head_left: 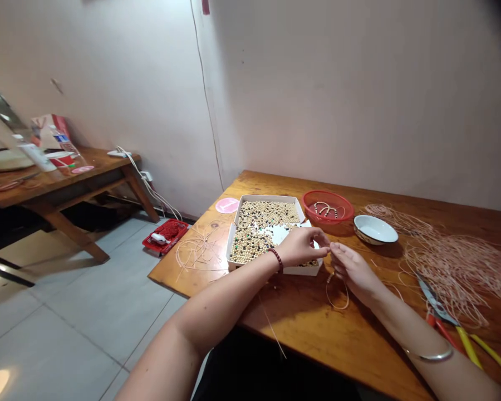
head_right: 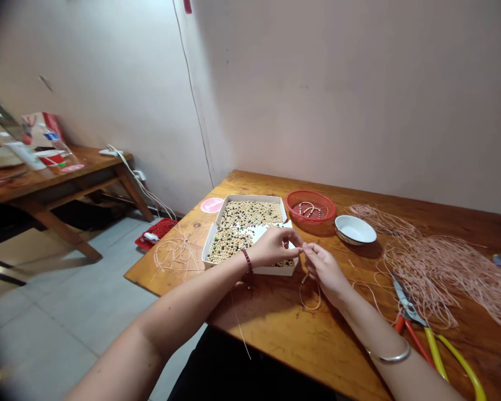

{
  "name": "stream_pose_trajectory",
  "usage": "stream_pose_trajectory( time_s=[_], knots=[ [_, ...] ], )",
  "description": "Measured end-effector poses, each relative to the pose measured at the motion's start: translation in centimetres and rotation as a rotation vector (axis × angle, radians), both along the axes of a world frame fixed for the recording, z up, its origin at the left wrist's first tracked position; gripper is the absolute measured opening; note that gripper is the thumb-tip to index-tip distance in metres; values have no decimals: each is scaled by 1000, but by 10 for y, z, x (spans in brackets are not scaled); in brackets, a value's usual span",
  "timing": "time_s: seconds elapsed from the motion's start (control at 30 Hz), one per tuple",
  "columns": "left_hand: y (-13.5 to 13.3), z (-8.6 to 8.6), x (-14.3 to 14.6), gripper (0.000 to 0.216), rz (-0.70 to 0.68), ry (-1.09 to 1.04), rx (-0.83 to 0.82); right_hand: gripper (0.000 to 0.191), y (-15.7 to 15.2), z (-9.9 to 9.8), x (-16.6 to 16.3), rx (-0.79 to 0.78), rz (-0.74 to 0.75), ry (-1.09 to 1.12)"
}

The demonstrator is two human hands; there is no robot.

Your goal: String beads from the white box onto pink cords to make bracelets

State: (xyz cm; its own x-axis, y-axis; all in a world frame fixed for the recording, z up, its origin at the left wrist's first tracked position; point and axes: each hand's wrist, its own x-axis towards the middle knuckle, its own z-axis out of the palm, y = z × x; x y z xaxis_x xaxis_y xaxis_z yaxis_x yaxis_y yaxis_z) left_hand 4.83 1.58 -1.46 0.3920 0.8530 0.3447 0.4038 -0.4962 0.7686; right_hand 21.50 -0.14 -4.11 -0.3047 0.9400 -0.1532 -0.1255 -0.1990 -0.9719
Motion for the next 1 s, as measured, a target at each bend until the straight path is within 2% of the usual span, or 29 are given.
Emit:
stream_pose_trajectory(
  time_s=[0.17, 0.43, 0.73, 1.0],
  knots=[
    [-2, 1, 1, 28, 38, -95, -27, 42, 2, 0, 1, -17, -40, 20],
    [-1, 3, 1, 29, 38, -104, -4, 43, 9, -5, 3, 132, -46, -53],
    [3, 4, 3, 22, 19, -146, 23, 38, 13, 4, 3, 191, -82, -31],
    [9, 6, 6, 23, 9, -234, -58, 42, 20, 4, 5, 349, -276, -150]
  ],
)
